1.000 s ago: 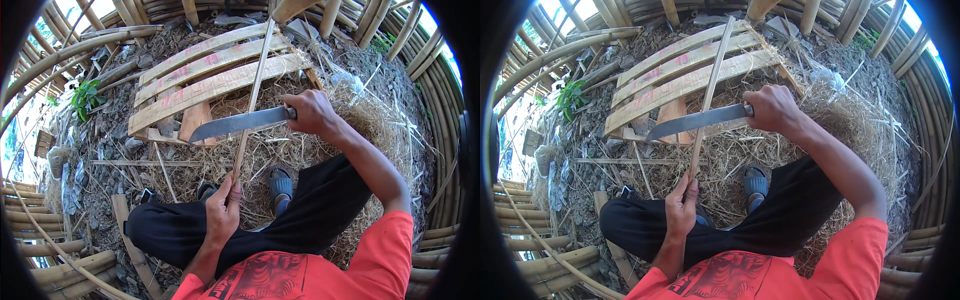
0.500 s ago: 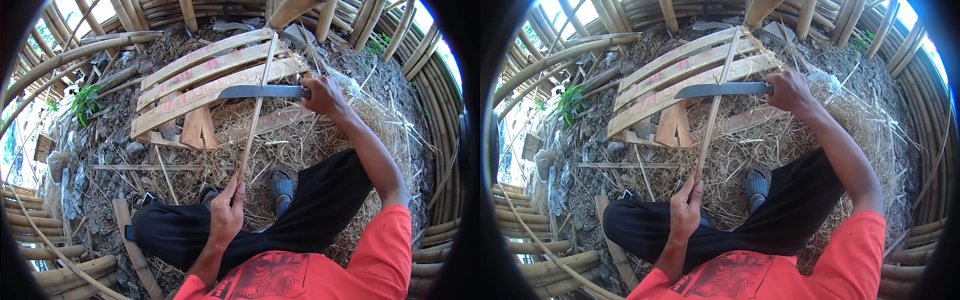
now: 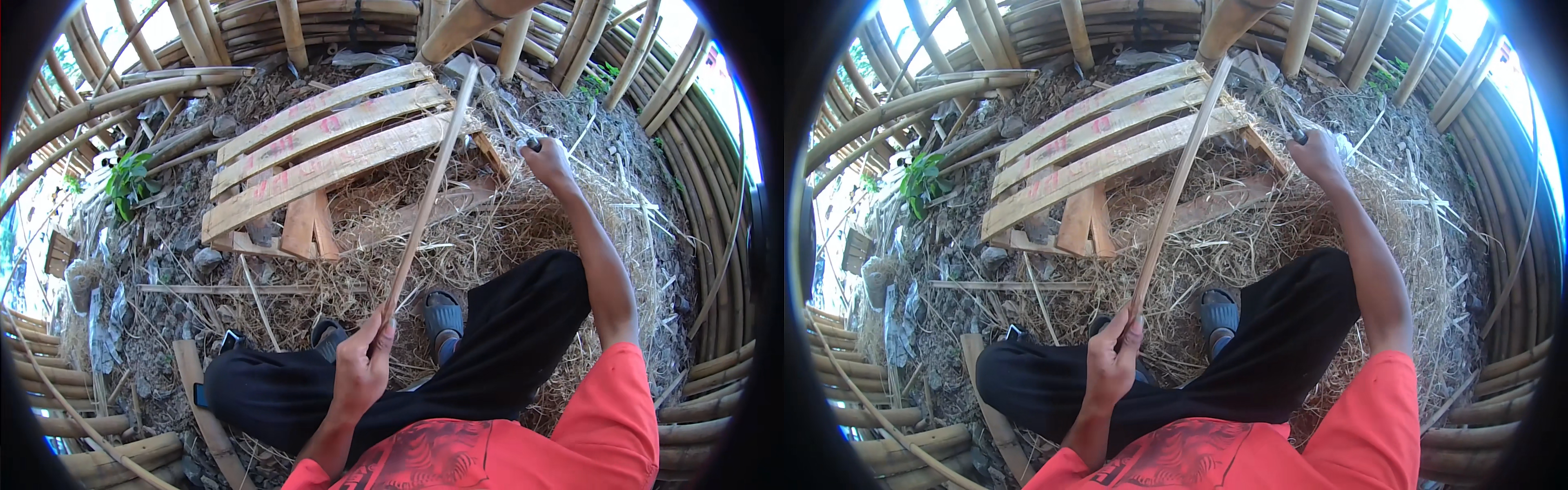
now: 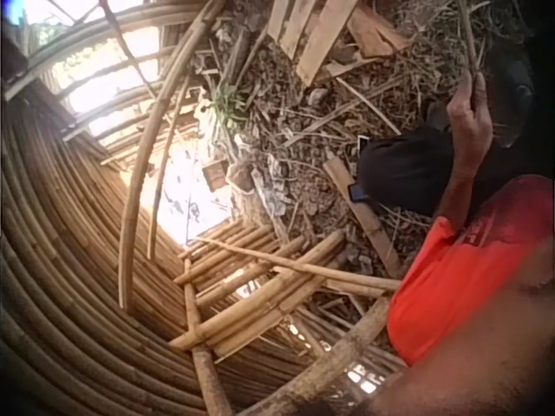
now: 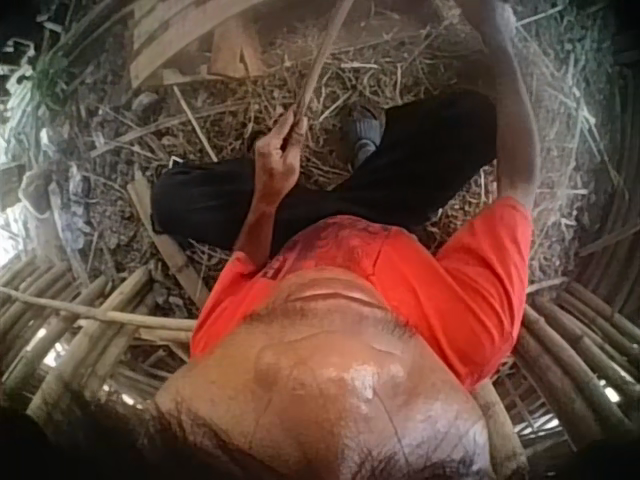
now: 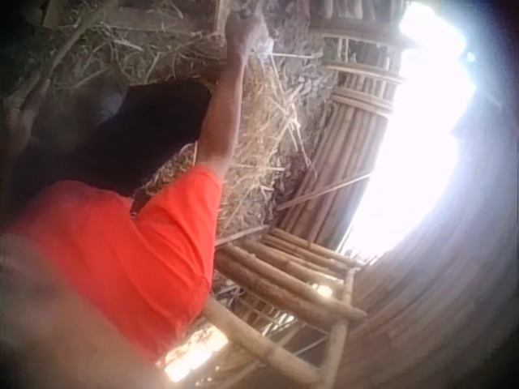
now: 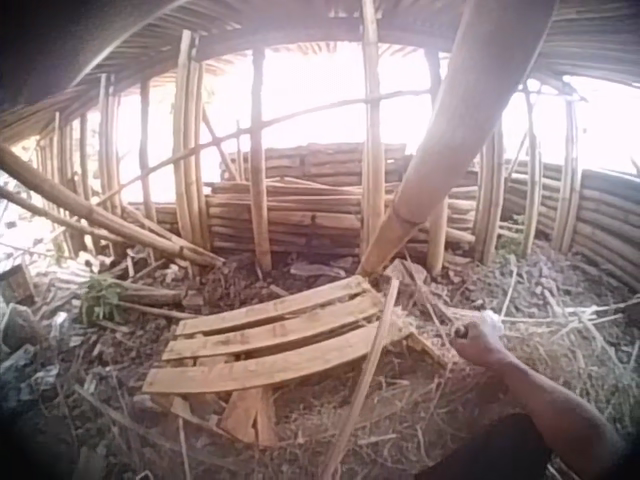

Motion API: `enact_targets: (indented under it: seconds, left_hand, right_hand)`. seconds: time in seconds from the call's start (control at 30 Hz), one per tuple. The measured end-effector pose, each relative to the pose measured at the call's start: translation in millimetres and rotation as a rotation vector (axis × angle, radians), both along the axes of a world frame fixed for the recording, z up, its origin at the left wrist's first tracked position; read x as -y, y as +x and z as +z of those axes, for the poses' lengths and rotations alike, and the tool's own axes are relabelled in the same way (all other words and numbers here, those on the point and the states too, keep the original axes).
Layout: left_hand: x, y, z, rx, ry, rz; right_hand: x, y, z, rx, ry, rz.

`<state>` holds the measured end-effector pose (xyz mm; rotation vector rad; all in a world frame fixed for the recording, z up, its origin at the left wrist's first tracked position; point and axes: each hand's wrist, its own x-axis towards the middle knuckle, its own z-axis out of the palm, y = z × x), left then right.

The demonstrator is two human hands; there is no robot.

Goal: The person is sharpening a bamboo strip using a large knife by repeatedly scraping the edge of the strip while holding it by hand.

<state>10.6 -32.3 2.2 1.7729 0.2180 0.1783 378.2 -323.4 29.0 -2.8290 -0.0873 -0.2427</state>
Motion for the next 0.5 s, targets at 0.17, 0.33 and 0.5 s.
enact_targets:
  seconds: [0.17, 0.33, 0.5]
  left_hand:
    - [-0.8, 9.9, -9.1, -0.064, -0.106, 0.033]
    - [-0.7, 12.0, -11.2, -0.064, -0.174, 0.033]
    - [-2.9, 11.8, -11.3, -0.131, -0.264, 0.018]
  right_hand:
    - [-4.6, -16.8, 9.3, -0.027, 0.305, 0.118]
    - [-46.9, -53.7, 20.7, -0.021, 0.268, 0.42]
    - [-77.7, -82.1, 25.2, 0.023, 0.026, 0.832]
